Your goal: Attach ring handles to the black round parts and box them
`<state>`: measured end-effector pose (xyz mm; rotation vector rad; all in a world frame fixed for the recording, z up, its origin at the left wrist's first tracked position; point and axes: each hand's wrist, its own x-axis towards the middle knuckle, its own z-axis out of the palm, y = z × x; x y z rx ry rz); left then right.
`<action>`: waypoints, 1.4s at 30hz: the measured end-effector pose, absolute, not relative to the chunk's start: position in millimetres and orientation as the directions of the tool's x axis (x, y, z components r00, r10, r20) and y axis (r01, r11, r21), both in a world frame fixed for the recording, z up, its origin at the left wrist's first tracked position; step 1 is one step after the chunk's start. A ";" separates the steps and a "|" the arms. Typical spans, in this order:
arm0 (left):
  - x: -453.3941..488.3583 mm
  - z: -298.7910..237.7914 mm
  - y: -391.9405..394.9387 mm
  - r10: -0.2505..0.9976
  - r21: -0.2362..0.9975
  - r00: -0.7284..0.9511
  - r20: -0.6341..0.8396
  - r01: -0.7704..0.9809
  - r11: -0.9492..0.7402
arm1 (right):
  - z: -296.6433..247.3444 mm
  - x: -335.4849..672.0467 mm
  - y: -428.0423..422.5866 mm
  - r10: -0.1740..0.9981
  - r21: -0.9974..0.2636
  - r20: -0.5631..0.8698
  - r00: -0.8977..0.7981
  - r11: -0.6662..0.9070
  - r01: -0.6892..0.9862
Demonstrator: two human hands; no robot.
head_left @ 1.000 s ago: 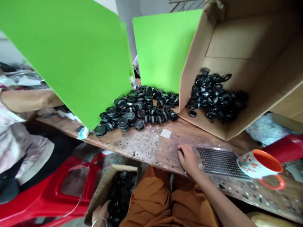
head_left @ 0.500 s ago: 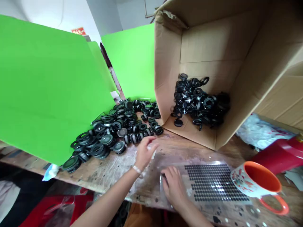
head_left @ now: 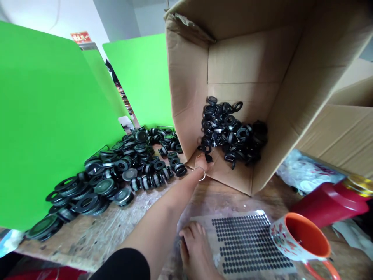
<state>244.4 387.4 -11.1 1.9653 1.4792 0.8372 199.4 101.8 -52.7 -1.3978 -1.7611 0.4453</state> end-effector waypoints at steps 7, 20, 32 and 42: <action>207.6 -0.6 338.2 0.944 0.787 0.294 0.149 0.543 -0.293 | -45.7 204.8 100.1 0.925 -0.682 0.371 -0.085 0.333 0.651; 24.0 45.8 170.0 0.906 0.961 0.363 -0.219 0.239 0.137 | -47.1 198.9 91.4 0.885 -0.531 0.427 -0.186 0.412 0.740; -2.7 43.9 96.4 0.862 0.863 0.357 -0.359 -0.224 0.452 | -35.7 312.7 108.8 0.963 -0.687 0.252 0.090 0.113 0.718; 7.9 38.9 90.3 0.795 0.908 0.542 -0.272 -0.130 0.399 | -40.1 301.6 119.3 0.992 -0.435 0.120 0.035 0.020 0.900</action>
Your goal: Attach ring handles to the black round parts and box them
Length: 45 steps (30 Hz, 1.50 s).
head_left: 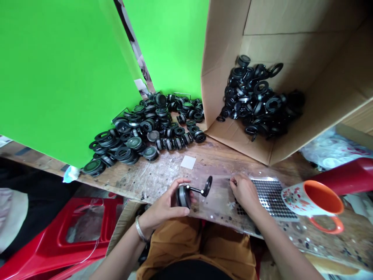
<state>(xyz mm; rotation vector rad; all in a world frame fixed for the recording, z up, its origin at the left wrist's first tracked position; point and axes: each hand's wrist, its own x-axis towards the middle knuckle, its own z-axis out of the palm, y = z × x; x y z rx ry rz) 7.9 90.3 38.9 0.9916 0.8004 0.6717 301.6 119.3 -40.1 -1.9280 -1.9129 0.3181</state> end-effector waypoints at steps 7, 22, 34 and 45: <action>25.0 28.3 88.2 0.826 0.830 0.496 -0.267 -0.317 0.458 | -32.3 294.6 123.3 0.998 -0.312 0.047 0.033 -0.017 0.950; 51.7 22.2 83.0 0.774 0.667 0.319 -0.547 -0.392 0.634 | 24.3 259.8 96.4 0.984 -0.770 0.068 -0.164 0.156 0.618; 69.1 18.3 73.2 0.817 0.761 0.251 -0.519 -0.301 0.575 | 33.7 222.8 82.0 0.953 -0.846 0.087 -0.289 0.224 0.483; 81.2 20.3 74.9 0.796 0.663 0.161 -0.583 -0.471 0.581 | 21.9 209.2 53.4 0.819 -0.491 0.523 -0.237 0.517 0.701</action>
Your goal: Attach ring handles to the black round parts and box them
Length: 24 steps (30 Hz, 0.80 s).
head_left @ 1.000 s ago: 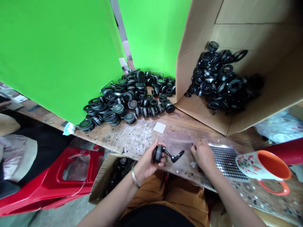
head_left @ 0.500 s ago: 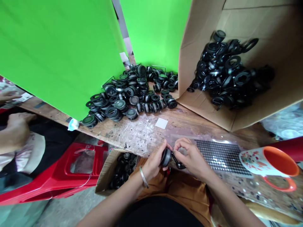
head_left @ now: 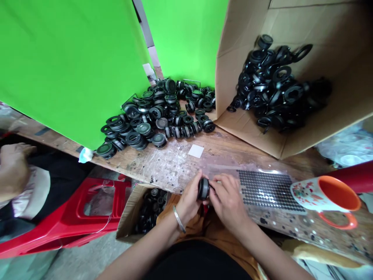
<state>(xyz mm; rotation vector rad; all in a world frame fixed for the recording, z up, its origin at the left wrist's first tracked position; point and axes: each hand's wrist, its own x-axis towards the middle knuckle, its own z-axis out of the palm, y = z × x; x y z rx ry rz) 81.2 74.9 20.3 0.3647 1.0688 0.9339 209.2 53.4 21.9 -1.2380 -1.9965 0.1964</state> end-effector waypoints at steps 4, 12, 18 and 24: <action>83.2 15.8 76.6 0.788 0.658 0.161 -0.594 -0.466 0.592 | 18.7 217.0 54.1 0.799 -0.500 0.517 -0.306 0.572 0.650; 76.5 18.2 90.6 0.811 0.688 0.210 -0.546 -0.440 0.577 | -10.8 307.3 116.4 0.987 -0.530 0.161 0.004 0.083 0.844; 72.7 18.5 94.9 0.812 0.704 0.216 -0.542 -0.412 0.579 | -26.6 309.6 130.4 0.999 -0.405 0.038 -0.021 0.035 0.913; 71.4 18.8 93.8 0.817 0.717 0.179 -0.548 -0.402 0.569 | -20.1 301.4 136.1 0.999 -0.279 -0.041 -0.005 -0.006 0.960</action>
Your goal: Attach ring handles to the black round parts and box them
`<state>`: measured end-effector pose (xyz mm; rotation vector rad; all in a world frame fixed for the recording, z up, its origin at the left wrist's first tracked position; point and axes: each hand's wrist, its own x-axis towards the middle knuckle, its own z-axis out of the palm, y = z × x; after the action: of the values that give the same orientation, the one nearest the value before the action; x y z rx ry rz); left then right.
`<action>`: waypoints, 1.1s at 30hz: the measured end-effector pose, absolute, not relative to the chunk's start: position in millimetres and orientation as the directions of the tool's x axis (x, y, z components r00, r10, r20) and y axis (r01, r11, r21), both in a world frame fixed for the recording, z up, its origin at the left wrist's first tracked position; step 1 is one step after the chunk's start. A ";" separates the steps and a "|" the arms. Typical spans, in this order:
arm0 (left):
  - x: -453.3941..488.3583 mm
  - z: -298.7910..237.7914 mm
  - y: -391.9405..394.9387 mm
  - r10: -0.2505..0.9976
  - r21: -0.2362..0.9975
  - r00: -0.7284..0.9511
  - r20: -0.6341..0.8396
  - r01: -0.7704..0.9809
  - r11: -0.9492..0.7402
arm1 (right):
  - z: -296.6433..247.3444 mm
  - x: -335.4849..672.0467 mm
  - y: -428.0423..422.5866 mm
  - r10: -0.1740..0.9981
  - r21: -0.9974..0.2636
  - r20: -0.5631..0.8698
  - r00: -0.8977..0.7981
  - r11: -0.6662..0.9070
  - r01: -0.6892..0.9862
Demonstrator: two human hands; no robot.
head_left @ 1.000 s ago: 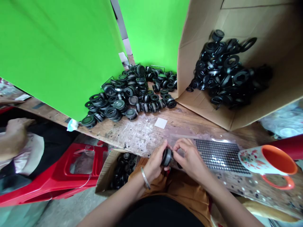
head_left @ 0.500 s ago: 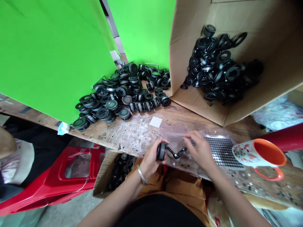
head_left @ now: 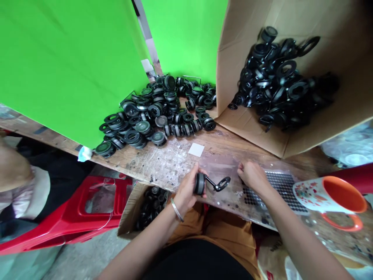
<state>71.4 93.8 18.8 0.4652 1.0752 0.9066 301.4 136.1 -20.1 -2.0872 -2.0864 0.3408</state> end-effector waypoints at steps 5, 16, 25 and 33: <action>71.0 18.0 91.1 0.890 0.799 0.080 -0.449 -0.409 0.440 | -22.6 293.2 129.3 0.999 -0.202 0.042 0.010 -0.001 0.979; 70.0 25.3 85.7 0.946 0.930 -0.088 -0.312 -0.233 0.285 | 24.9 232.0 76.3 0.871 -0.531 0.447 -0.201 0.440 0.724; 66.9 18.9 81.7 0.960 0.952 -0.058 -0.273 -0.158 0.261 | 16.2 218.1 70.8 0.894 -0.444 0.386 -0.226 0.395 0.805; 68.4 26.4 79.6 0.927 0.899 -0.129 -0.351 -0.322 0.296 | 24.7 205.6 57.3 0.872 -0.420 0.425 -0.241 0.426 0.801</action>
<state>68.4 79.6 26.4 0.6508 1.2515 1.2134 205.6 57.3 24.7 -1.4068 -2.0754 0.1522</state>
